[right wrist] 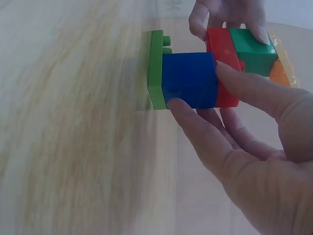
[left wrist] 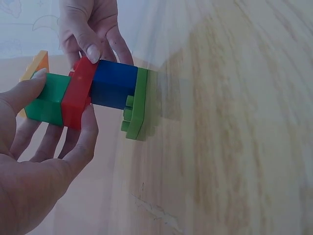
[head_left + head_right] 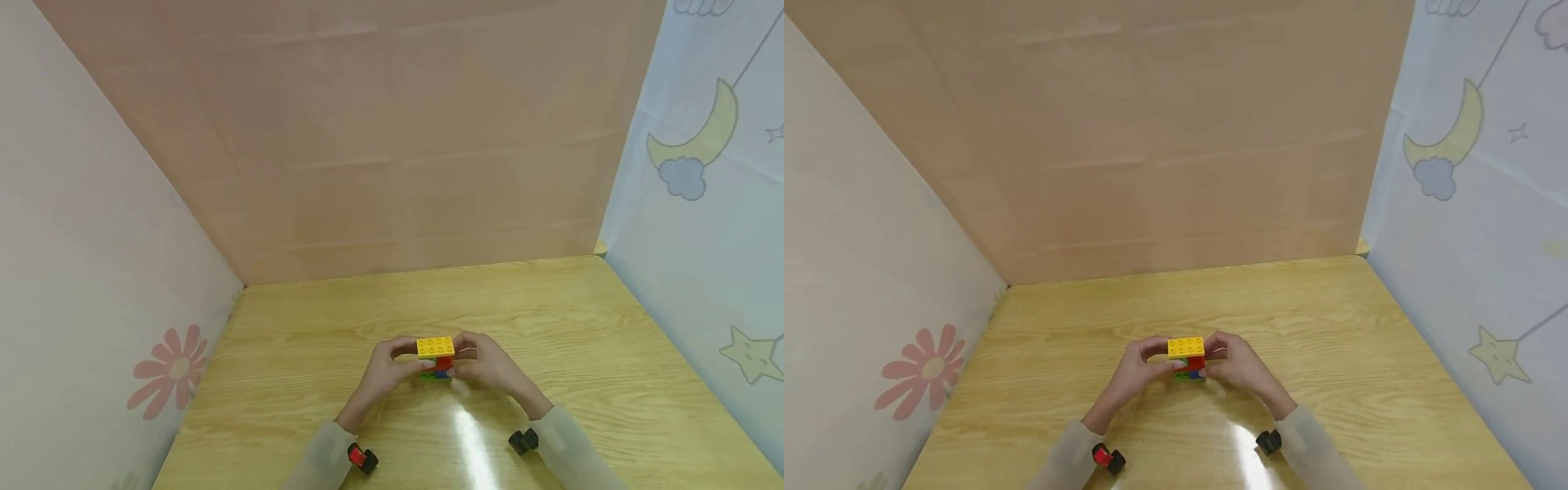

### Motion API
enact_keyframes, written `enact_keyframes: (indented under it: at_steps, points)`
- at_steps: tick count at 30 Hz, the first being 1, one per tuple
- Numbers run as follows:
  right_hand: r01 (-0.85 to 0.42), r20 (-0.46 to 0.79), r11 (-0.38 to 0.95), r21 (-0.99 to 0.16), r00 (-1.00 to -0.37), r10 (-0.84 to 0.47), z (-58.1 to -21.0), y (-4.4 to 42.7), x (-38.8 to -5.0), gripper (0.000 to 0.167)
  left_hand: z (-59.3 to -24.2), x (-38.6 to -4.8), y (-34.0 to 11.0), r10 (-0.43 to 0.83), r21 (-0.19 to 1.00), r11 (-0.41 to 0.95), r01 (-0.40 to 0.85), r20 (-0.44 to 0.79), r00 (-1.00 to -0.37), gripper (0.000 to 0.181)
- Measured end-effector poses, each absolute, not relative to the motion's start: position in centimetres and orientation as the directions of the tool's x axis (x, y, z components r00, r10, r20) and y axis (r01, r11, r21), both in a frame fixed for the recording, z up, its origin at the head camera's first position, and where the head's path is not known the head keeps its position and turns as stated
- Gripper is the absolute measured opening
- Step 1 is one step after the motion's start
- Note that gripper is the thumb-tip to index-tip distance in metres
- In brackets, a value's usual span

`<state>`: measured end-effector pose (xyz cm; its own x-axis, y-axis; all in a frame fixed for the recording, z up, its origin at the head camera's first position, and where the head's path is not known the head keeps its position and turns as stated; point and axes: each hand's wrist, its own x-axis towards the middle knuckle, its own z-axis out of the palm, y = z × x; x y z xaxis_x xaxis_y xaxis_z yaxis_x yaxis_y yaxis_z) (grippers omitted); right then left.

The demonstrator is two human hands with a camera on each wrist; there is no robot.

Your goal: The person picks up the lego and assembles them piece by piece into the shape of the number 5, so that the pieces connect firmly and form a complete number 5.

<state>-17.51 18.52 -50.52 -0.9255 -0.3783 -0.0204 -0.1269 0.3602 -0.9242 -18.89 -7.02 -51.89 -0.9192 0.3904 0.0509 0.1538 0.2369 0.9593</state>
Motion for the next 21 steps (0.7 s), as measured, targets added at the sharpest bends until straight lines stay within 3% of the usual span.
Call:
enact_keyframes:
  at_steps: [21]
  points:
    - [-0.115,-0.038,0.381,-0.918,-0.927,-0.373,-50.74,18.85,-17.7,0.034,-51.55,-19.07,-7.0,0.397,0.96,0.244,0.134,0.028,-0.917,0.034]
